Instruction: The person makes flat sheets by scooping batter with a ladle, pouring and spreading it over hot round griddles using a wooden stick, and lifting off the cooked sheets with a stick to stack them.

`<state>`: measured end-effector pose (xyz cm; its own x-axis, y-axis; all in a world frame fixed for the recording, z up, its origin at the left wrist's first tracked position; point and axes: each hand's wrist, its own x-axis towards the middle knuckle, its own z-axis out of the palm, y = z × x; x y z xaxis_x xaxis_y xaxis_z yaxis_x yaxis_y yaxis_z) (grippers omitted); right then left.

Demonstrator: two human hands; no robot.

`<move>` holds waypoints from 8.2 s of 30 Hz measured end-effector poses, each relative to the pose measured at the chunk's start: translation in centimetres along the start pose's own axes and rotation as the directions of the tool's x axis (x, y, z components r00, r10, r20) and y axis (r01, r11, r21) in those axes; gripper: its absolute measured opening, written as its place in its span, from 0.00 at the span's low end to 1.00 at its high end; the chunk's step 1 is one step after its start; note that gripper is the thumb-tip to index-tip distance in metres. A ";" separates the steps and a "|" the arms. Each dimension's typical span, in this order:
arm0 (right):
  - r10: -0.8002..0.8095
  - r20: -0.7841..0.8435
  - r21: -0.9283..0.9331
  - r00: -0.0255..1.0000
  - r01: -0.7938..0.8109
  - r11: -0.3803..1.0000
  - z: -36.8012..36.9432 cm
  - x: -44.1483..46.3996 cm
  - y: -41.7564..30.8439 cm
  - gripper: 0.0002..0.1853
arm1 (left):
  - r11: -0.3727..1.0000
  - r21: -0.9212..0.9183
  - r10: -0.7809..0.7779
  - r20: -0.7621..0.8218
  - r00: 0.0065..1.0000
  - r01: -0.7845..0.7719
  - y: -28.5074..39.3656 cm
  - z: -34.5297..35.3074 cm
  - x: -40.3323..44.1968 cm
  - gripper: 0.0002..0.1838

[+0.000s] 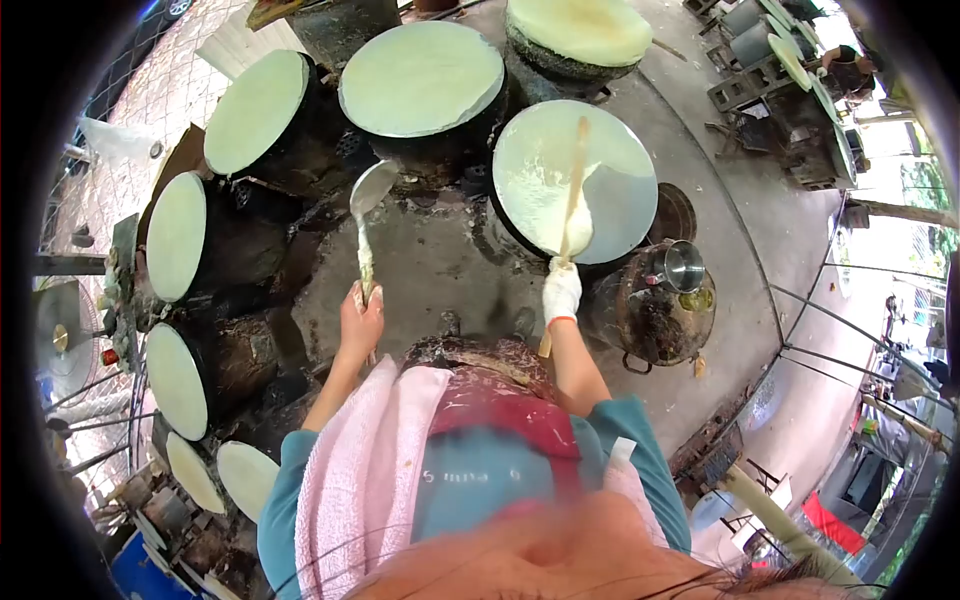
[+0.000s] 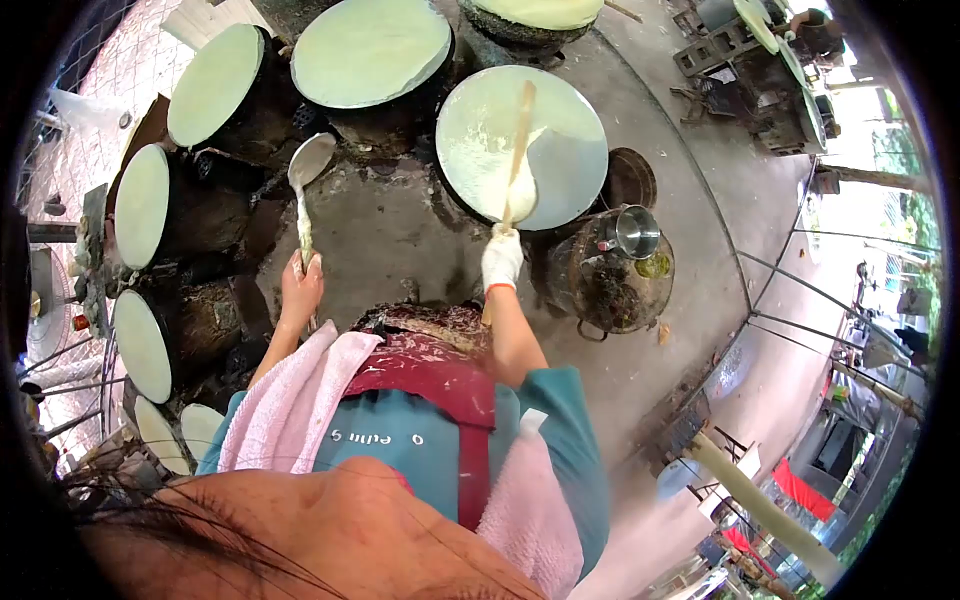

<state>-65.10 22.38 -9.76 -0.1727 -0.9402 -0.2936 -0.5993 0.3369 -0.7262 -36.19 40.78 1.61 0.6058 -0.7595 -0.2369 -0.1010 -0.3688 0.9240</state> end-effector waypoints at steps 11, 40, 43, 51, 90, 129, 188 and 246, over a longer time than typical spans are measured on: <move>-0.086 0.121 -0.410 0.989 0.128 0.903 -8.0 2.5 2.7 0.16 | 0.994 -0.035 -0.106 -0.062 0.992 0.104 0.7 4.5 -3.1 0.07; -0.228 0.193 -0.632 0.954 0.299 0.715 -16.8 21.8 4.2 0.32 | 0.953 -0.051 -0.302 -0.067 0.951 0.299 6.2 16.1 -9.1 0.04; -0.259 0.085 -0.612 0.962 0.255 0.749 -14.7 27.9 1.8 0.28 | 0.950 -0.048 -0.312 -0.109 0.944 0.309 6.2 16.1 -9.7 0.04; -0.488 0.010 0.363 0.873 0.451 0.815 -16.4 13.7 4.6 0.26 | 0.960 -0.037 -0.280 -0.064 0.958 0.279 6.5 17.0 -9.3 0.03; 0.123 0.591 0.617 0.797 -0.545 0.567 -12.1 0.9 2.2 0.11 | 0.485 -0.517 -0.290 0.667 0.687 0.706 13.3 32.3 6.0 0.09; -0.346 0.391 -0.425 0.853 0.501 0.754 8.0 -4.9 -19.3 0.26 | 0.358 -0.819 -0.108 0.441 0.891 0.448 8.4 -23.6 17.7 0.12; -0.242 -0.420 0.696 0.875 0.481 0.533 -3.4 52.2 -37.4 0.13 | 0.618 -0.624 -0.138 0.512 0.848 0.478 23.2 -12.1 39.6 0.14; -0.080 0.040 0.469 0.996 0.052 0.882 24.8 11.5 -28.5 0.18 | 0.980 0.157 0.064 0.334 0.940 -0.123 5.2 -15.3 48.5 0.11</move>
<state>-30.62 3.24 -7.85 -0.0933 -0.9613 -0.2591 -0.1706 0.2718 -0.9471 4.71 10.19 -0.52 0.2994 -0.9169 -0.2639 -0.2974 -0.3525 0.8873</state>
